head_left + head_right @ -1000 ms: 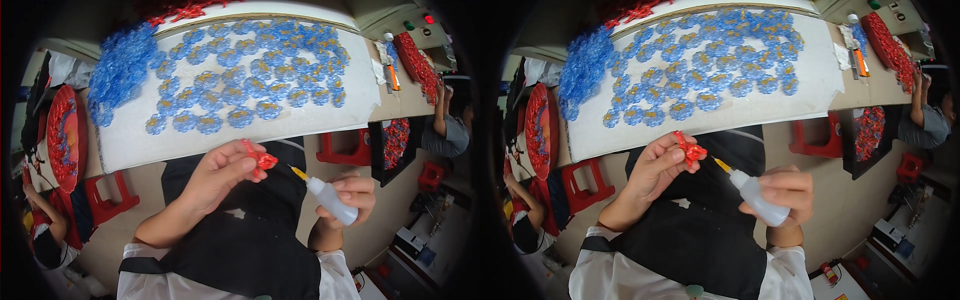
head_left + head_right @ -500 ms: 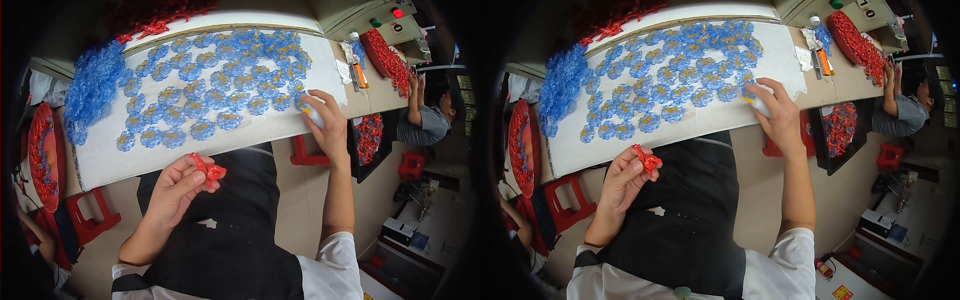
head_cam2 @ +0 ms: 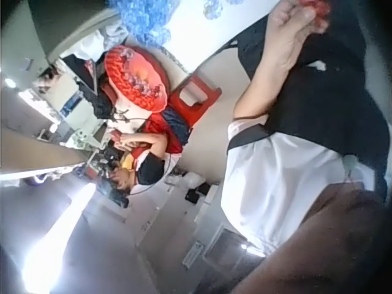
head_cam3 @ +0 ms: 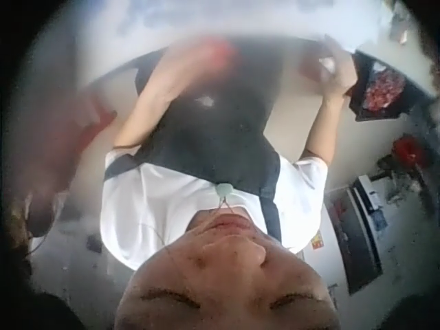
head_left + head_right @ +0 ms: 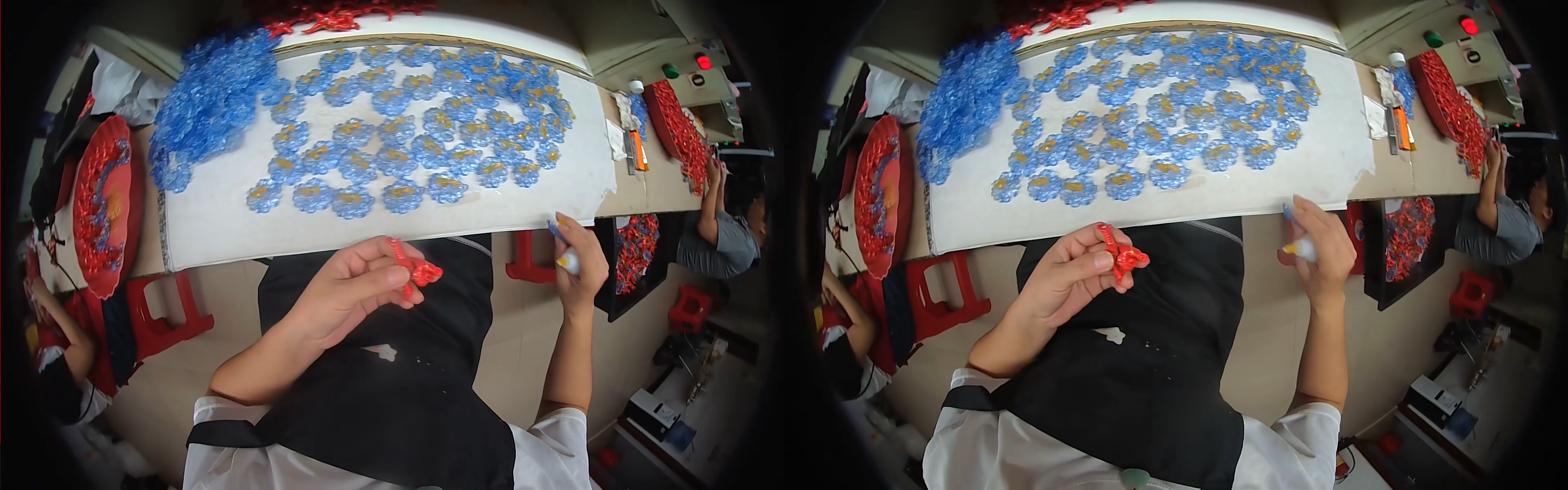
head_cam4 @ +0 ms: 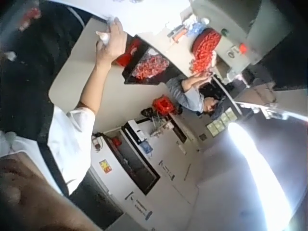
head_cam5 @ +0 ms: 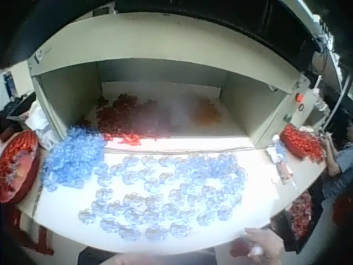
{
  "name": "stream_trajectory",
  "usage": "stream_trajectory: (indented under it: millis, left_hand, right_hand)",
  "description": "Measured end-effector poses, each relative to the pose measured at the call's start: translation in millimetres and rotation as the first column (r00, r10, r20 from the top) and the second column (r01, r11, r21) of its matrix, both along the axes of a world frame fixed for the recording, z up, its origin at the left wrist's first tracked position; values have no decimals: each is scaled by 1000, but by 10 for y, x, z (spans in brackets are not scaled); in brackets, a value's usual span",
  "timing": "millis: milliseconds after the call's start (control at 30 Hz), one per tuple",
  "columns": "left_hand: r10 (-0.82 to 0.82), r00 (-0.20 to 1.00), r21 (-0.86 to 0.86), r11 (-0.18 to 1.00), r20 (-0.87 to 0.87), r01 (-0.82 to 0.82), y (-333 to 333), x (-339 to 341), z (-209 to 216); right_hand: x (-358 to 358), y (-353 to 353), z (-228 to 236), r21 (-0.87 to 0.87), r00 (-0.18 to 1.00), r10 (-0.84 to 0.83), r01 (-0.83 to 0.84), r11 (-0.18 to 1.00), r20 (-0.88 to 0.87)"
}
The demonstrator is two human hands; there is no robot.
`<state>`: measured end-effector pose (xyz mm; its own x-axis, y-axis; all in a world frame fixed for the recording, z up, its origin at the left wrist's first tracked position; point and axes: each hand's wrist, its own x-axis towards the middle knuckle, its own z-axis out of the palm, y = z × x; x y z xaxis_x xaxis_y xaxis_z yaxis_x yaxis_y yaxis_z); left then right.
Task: The person assembles small red plastic toy parts by applying glue from a bottle and attaching the parts together.
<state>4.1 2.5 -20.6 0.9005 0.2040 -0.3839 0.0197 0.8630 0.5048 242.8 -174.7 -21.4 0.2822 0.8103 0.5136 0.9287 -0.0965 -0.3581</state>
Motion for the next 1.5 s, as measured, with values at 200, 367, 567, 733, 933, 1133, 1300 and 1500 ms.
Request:
stream_trajectory:
  millis: [200,367,567,733,933,1133,1300,1500]
  left_hand:
    - [-75,996,-40,996,44,77,-38,-19,49]
    - [-122,992,-57,991,42,124,-46,-24,41]
    - [-138,990,-44,989,39,139,-58,-11,80]
    - [-151,988,-36,988,25,152,-64,-1,77]
    - [-167,986,-8,986,13,167,-69,3,74]
    - [-191,981,-4,981,4,191,-86,-4,64]
    - [-220,975,-39,975,-18,219,-76,-15,85]
    - [-258,965,-47,966,-45,256,-47,-19,99]
  right_hand:
    - [-539,133,156,350,591,444,-274,896,-674]
    - [-685,301,162,354,356,461,-325,877,-813]
    - [-661,438,193,263,437,488,-480,837,-755]
    - [-678,455,211,216,499,459,-469,856,-735]
    - [-660,472,217,181,508,461,-506,843,-728]
    - [-643,475,297,126,570,475,-543,830,-671]
    - [-608,501,350,62,603,512,-608,791,-612]
    - [-608,504,385,1,591,523,-662,750,-614]
